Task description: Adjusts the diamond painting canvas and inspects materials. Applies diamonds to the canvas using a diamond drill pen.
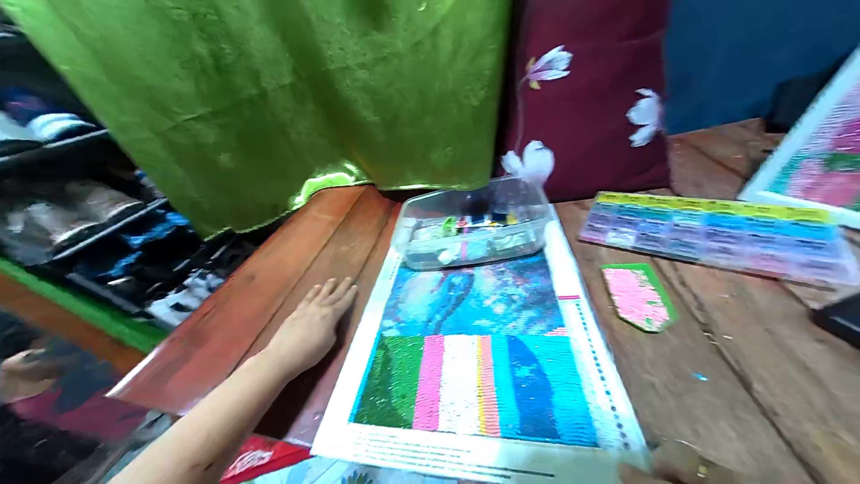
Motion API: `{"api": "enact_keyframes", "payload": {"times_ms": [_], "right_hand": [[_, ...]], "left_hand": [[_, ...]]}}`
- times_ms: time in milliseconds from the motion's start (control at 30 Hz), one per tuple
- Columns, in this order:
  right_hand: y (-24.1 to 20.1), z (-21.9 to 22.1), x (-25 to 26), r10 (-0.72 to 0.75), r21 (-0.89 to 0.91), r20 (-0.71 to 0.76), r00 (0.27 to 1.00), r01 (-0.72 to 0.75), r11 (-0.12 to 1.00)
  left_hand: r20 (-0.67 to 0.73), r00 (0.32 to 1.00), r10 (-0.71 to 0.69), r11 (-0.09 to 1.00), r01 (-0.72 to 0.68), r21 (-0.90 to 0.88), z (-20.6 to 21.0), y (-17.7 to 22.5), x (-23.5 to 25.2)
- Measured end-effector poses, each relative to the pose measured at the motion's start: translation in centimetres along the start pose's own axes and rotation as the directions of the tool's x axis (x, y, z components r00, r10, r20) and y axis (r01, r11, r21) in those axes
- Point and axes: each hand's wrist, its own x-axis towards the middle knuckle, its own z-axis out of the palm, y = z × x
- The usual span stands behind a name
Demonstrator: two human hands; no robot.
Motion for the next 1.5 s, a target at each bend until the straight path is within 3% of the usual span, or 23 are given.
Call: {"api": "enact_keyframes", "payload": {"times_ms": [100,233,300,400,467,567,733,867,967,1133,1267,1500], "right_hand": [[0.2,-1.0,-0.2,0.084,0.186,-0.011,0.996,-0.080,0.979],[1.4,-4.7,0.0,0.278,0.449,-0.184,0.943,-0.171,0.877],[2.6,-6.5,0.5,0.388,0.581,-0.259,0.885,-0.178,0.794],[5.3,-7.3,2.6,0.395,0.532,-0.426,0.814,-0.127,0.837],[6.1,-7.3,4.7,0.472,0.566,-0.450,0.758,-0.166,0.808],[7.8,-6.1,7.4,0.591,0.641,-0.428,0.684,-0.231,0.732],[11.2,-3.3,8.7,0.652,0.633,-0.443,0.615,-0.301,0.714],[11.6,-3.1,8.3,0.634,0.619,-0.465,0.619,-0.285,0.732],[12.1,-3.0,7.8,0.614,0.583,-0.431,0.661,-0.316,0.749],[12.4,-2.5,7.6,0.541,0.496,-0.428,0.724,-0.313,0.810],[12.7,-2.4,7.5,0.463,0.397,-0.453,0.762,-0.292,0.870],[12.6,-2.5,7.4,0.472,0.338,-0.462,0.751,-0.343,0.877]], "left_hand": [[-0.043,0.999,-0.032,0.999,0.032,-0.013,-0.5,-0.6,2.1],[-0.370,0.929,0.016,0.980,-0.088,-0.180,0.2,-1.9,5.0],[-0.416,0.906,-0.073,0.960,-0.050,-0.277,-0.6,-1.5,6.2],[-0.456,0.866,-0.203,0.918,0.006,-0.397,-1.0,-1.6,8.3],[-0.508,0.826,-0.246,0.899,-0.002,-0.438,-0.4,-1.9,9.7],[-0.550,0.804,-0.228,0.904,-0.034,-0.426,0.3,-2.2,11.3],[-0.540,0.834,-0.116,0.911,-0.128,-0.392,0.9,-3.1,12.0],[-0.496,0.865,-0.079,0.914,-0.135,-0.382,0.5,-2.7,11.7],[-0.454,0.889,-0.058,0.922,-0.127,-0.366,-0.3,-1.3,11.1],[-0.486,0.873,0.036,0.934,-0.202,-0.295,0.2,-1.1,11.2],[-0.456,0.889,0.043,0.947,-0.181,-0.264,-0.1,-1.0,11.0],[-0.444,0.895,0.042,0.942,-0.183,-0.281,-0.2,-1.1,10.9]]}}
